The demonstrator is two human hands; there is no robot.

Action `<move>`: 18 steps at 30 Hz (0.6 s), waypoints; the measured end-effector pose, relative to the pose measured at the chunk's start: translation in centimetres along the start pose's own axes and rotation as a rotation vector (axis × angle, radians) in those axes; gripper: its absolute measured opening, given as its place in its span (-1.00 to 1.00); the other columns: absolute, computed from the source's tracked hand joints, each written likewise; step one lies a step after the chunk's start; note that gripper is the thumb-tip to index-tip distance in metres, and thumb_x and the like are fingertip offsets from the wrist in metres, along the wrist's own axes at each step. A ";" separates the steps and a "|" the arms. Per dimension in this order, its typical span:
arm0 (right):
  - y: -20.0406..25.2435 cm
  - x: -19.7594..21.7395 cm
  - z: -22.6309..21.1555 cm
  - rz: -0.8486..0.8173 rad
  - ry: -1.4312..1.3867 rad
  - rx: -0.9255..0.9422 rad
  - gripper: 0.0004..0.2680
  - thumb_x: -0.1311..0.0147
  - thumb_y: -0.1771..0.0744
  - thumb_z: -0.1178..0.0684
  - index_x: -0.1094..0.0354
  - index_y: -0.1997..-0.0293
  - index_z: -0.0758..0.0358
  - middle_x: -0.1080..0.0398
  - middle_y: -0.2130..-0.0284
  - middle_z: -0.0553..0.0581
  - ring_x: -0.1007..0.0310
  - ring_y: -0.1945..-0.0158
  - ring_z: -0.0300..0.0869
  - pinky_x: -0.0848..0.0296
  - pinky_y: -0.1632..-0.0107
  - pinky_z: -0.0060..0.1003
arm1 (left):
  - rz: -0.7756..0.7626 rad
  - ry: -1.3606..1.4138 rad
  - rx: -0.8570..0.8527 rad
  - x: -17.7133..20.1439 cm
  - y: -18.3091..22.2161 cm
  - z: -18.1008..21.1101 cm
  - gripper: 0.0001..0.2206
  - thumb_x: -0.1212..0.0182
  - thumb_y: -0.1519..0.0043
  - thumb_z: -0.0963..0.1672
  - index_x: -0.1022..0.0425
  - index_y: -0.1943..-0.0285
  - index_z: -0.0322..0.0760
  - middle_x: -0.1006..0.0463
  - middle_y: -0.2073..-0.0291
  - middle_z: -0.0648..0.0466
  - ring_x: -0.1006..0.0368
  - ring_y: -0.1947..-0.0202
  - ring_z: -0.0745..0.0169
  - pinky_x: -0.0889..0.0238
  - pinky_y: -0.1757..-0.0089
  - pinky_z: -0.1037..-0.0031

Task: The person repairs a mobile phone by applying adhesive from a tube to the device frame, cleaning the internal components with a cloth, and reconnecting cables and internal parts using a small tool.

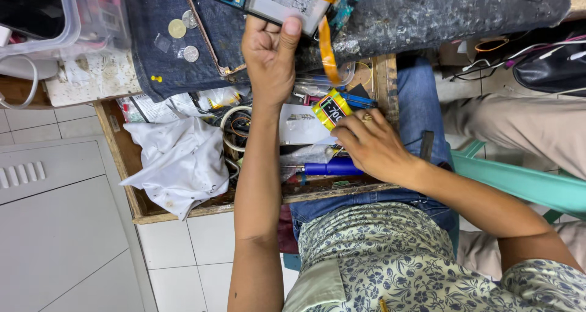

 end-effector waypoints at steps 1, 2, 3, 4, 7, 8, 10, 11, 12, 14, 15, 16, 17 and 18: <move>0.1 1.1 0.0 0.038 -0.064 0.004 -0.79 -0.18 -0.27 0.20 -0.44 0.01 0.21 -0.34 0.15 0.07 -0.38 0.11 -0.02 -0.34 0.01 -0.05 | -0.008 -0.011 -0.011 -0.2 0.0 0.1 -0.71 -0.24 -0.48 -0.19 -0.32 -0.30 -0.43 -0.61 -0.05 -0.07 -0.53 -0.07 0.28 -0.35 -0.15 0.48; 0.2 2.6 0.5 0.085 -0.097 -0.021 -0.78 -0.17 -0.28 0.22 -0.44 -0.01 0.19 -0.35 0.14 0.07 -0.40 0.12 -0.03 -0.37 0.04 -0.08 | -0.014 -0.022 -0.021 -0.5 0.0 0.2 -0.72 -0.23 -0.50 -0.20 -0.30 -0.31 -0.44 -0.60 -0.07 -0.07 -0.52 -0.09 0.29 -0.34 -0.16 0.49; 0.3 4.5 1.0 0.133 -0.130 -0.046 -0.76 -0.16 -0.28 0.25 -0.44 -0.04 0.18 -0.36 0.13 0.07 -0.42 0.14 -0.04 -0.40 0.08 -0.10 | -0.021 -0.032 -0.026 -0.7 -0.1 0.3 -0.68 -0.21 -0.50 -0.21 -0.24 -0.36 -0.42 -0.59 -0.08 -0.07 -0.52 -0.11 0.29 -0.33 -0.17 0.50; 0.3 6.3 1.2 0.177 -0.166 -0.074 -0.74 -0.15 -0.29 0.27 -0.44 -0.07 0.17 -0.36 0.12 0.08 -0.44 0.15 -0.04 -0.43 0.11 -0.13 | -0.026 -0.041 -0.027 -0.9 0.1 0.4 -0.65 -0.20 -0.51 -0.21 -0.18 -0.40 -0.40 -0.59 -0.10 -0.07 -0.52 -0.12 0.29 -0.33 -0.17 0.51; 0.2 12.9 2.4 0.315 -0.267 -0.148 -0.77 -0.09 -0.35 0.30 -0.42 -0.12 0.27 -0.39 0.10 0.20 -0.49 0.18 -0.12 -0.47 0.20 -0.25 | -0.059 -0.056 -0.033 -1.7 0.2 0.9 -0.60 -0.16 -0.52 -0.23 -0.10 -0.46 -0.39 -0.57 -0.14 -0.07 -0.50 -0.17 0.28 -0.32 -0.21 0.50; 0.0 14.8 2.7 0.362 -0.148 -0.196 -0.82 -0.22 -0.39 0.26 -0.48 -0.11 0.25 -0.44 0.14 0.16 -0.45 0.22 -0.14 -0.41 0.23 -0.25 | -0.070 -0.061 -0.033 -1.9 0.2 1.0 -0.60 -0.14 -0.52 -0.24 -0.09 -0.47 -0.39 -0.56 -0.16 -0.07 -0.49 -0.19 0.27 -0.31 -0.22 0.49; -1.0 17.9 2.0 0.452 0.140 -0.095 -0.87 -0.27 -0.37 0.31 -0.54 0.01 0.26 -0.44 0.25 0.12 -0.41 0.24 -0.07 -0.33 0.22 -0.16 | -0.079 -0.073 -0.030 -2.2 0.0 1.1 -0.61 -0.13 -0.54 -0.24 -0.09 -0.48 -0.40 -0.58 -0.16 -0.10 -0.50 -0.18 0.27 -0.33 -0.21 0.49; -1.9 18.3 1.7 0.465 0.233 -0.044 -0.86 -0.28 -0.37 0.29 -0.54 0.01 0.24 -0.44 0.23 0.09 -0.39 0.25 -0.08 -0.30 0.20 -0.18 | -0.085 -0.082 -0.030 -2.4 0.1 1.1 -0.59 -0.13 -0.54 -0.24 -0.06 -0.50 -0.39 -0.57 -0.17 -0.09 -0.50 -0.19 0.28 -0.33 -0.21 0.49; -2.8 18.5 1.5 0.480 0.328 0.010 -0.86 -0.30 -0.37 0.28 -0.54 0.00 0.22 -0.45 0.21 0.07 -0.37 0.26 -0.09 -0.28 0.19 -0.19 | -0.092 -0.091 -0.035 -2.6 0.0 1.1 -0.57 -0.12 -0.54 -0.24 -0.04 -0.52 -0.38 -0.56 -0.18 -0.09 -0.50 -0.20 0.28 -0.32 -0.22 0.49; -4.5 18.2 1.2 0.480 0.437 0.098 -0.84 -0.27 -0.35 0.26 -0.55 -0.01 0.20 -0.45 0.18 0.03 -0.33 0.26 -0.11 -0.24 0.15 -0.23 | -0.100 -0.121 -0.052 -3.0 0.2 1.4 -0.51 -0.11 -0.54 -0.23 0.05 -0.58 -0.33 -0.51 -0.23 -0.07 -0.47 -0.24 0.30 -0.31 -0.26 0.51; -5.3 17.6 1.0 0.468 0.453 0.131 -0.82 -0.23 -0.33 0.27 -0.55 -0.01 0.20 -0.45 0.19 0.01 -0.31 0.25 -0.13 -0.23 0.12 -0.24 | -0.097 -0.133 -0.034 -3.0 0.1 1.3 -0.50 -0.11 -0.54 -0.23 0.05 -0.59 -0.33 -0.54 -0.20 -0.08 -0.49 -0.21 0.30 -0.33 -0.23 0.51; -5.7 17.1 0.7 0.453 0.465 0.162 -0.80 -0.19 -0.32 0.28 -0.55 -0.01 0.19 -0.44 0.19 0.00 -0.30 0.24 -0.15 -0.22 0.10 -0.26 | -0.094 -0.145 -0.012 -2.9 0.2 1.2 -0.49 -0.12 -0.54 -0.23 0.06 -0.60 -0.33 -0.57 -0.18 -0.10 -0.51 -0.17 0.29 -0.35 -0.19 0.51; -5.8 16.8 0.6 0.443 0.495 0.167 -0.81 -0.18 -0.31 0.26 -0.55 0.00 0.19 -0.43 0.20 -0.01 -0.28 0.25 -0.16 -0.20 0.09 -0.25 | -0.090 -0.158 0.011 -2.9 0.3 1.1 -0.48 -0.12 -0.54 -0.23 0.06 -0.61 -0.33 -0.59 -0.15 -0.12 -0.54 -0.14 0.29 -0.37 -0.16 0.52; -6.1 16.6 0.5 0.434 0.526 0.176 -0.82 -0.18 -0.31 0.24 -0.55 0.02 0.19 -0.43 0.21 -0.02 -0.27 0.25 -0.17 -0.18 0.09 -0.25 | -0.097 -0.169 -0.004 -3.0 0.2 1.2 -0.48 -0.12 -0.54 -0.23 0.06 -0.61 -0.32 -0.59 -0.16 -0.12 -0.53 -0.15 0.30 -0.36 -0.18 0.52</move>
Point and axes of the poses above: each hand's wrist, its own y-axis away from the middle knuckle, its own x-axis out of the back of the hand, z = x × y, the point moved 9 cm from there along -y, towards the middle knuckle
